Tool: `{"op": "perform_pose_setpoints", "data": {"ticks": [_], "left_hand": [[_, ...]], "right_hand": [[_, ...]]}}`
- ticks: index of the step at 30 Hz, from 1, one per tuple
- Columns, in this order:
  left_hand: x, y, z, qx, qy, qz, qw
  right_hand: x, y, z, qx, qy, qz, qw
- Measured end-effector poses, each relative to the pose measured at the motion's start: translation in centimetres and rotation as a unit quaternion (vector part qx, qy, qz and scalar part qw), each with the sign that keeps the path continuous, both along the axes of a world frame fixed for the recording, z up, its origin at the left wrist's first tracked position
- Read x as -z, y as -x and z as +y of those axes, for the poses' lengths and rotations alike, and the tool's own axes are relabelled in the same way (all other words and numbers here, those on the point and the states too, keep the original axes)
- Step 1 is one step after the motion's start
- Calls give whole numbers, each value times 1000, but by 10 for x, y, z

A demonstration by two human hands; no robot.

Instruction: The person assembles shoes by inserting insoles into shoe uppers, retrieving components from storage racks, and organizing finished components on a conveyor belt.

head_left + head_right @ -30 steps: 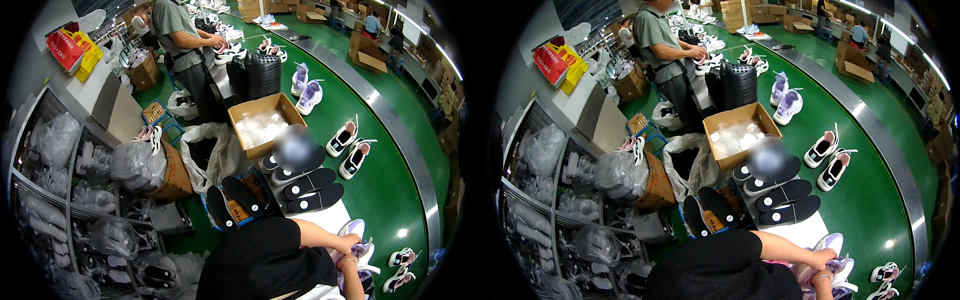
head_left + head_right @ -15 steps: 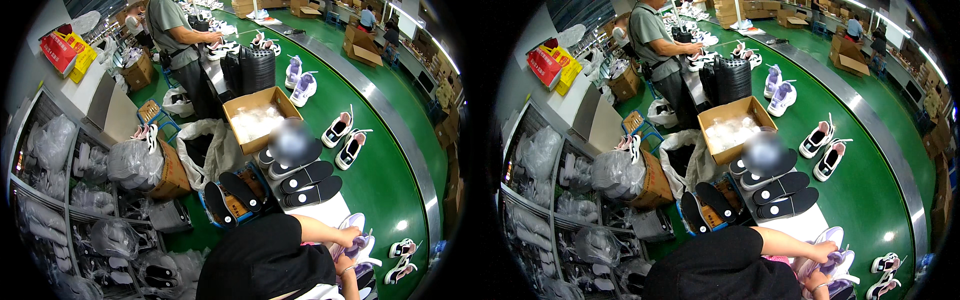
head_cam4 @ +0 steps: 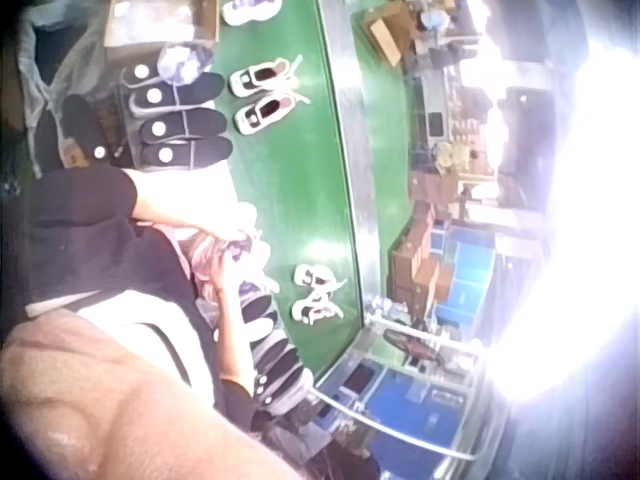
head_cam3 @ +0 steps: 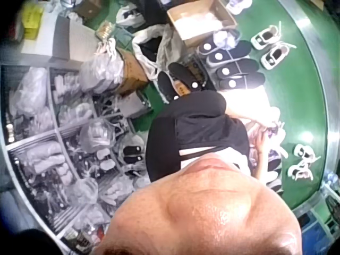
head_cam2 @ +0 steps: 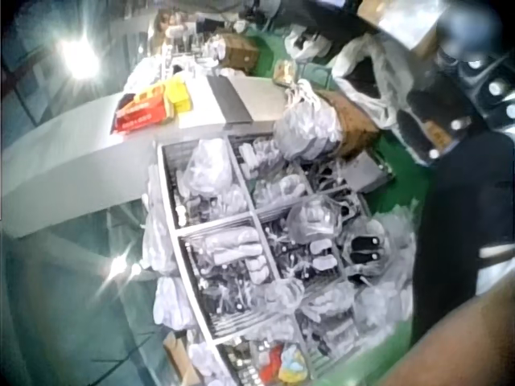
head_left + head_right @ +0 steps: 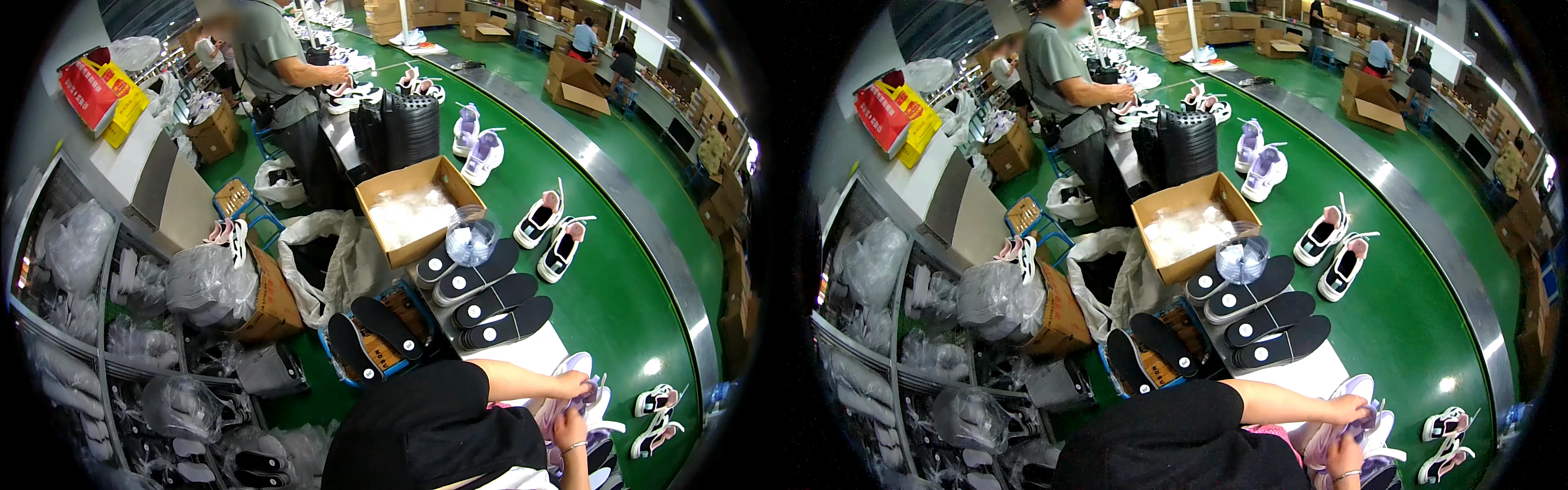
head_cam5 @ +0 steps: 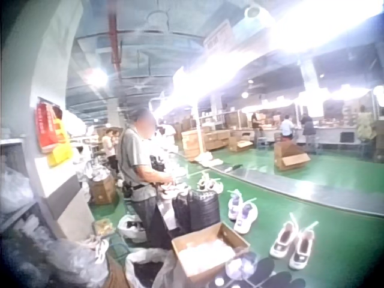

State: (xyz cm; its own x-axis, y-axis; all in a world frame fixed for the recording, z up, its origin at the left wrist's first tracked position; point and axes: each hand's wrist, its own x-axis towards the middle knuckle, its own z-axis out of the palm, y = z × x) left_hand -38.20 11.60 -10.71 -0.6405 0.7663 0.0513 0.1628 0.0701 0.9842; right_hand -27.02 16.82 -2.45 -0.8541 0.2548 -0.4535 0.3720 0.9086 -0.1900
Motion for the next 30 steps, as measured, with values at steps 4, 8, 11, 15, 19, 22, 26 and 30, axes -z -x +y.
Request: {"op": "perform_pose_setpoints", "data": {"ticks": [4,8,11,15,19,22,26,30], "left_hand": [[4,13,12,31,54,-82,995],[12,23,21,125,62,-196,971],[14,30,20,144,98,-237,956],[27,30,30,144,118,-219,958],[27,26,27,147,103,-190,965],[17,25,31,69,126,57,988],[7,41,26,65,115,77,988],[-75,15,-36,-110,-99,223,964]], "right_hand": [[-3,14,1,-55,-130,301,943],[44,14,28,-38,-169,354,919],[47,15,34,-59,-124,368,920],[23,27,37,104,75,265,956],[48,22,53,-44,-86,400,911],[40,16,71,228,413,305,827],[13,5,57,267,324,356,835],[-20,-4,12,263,303,396,826]]}}
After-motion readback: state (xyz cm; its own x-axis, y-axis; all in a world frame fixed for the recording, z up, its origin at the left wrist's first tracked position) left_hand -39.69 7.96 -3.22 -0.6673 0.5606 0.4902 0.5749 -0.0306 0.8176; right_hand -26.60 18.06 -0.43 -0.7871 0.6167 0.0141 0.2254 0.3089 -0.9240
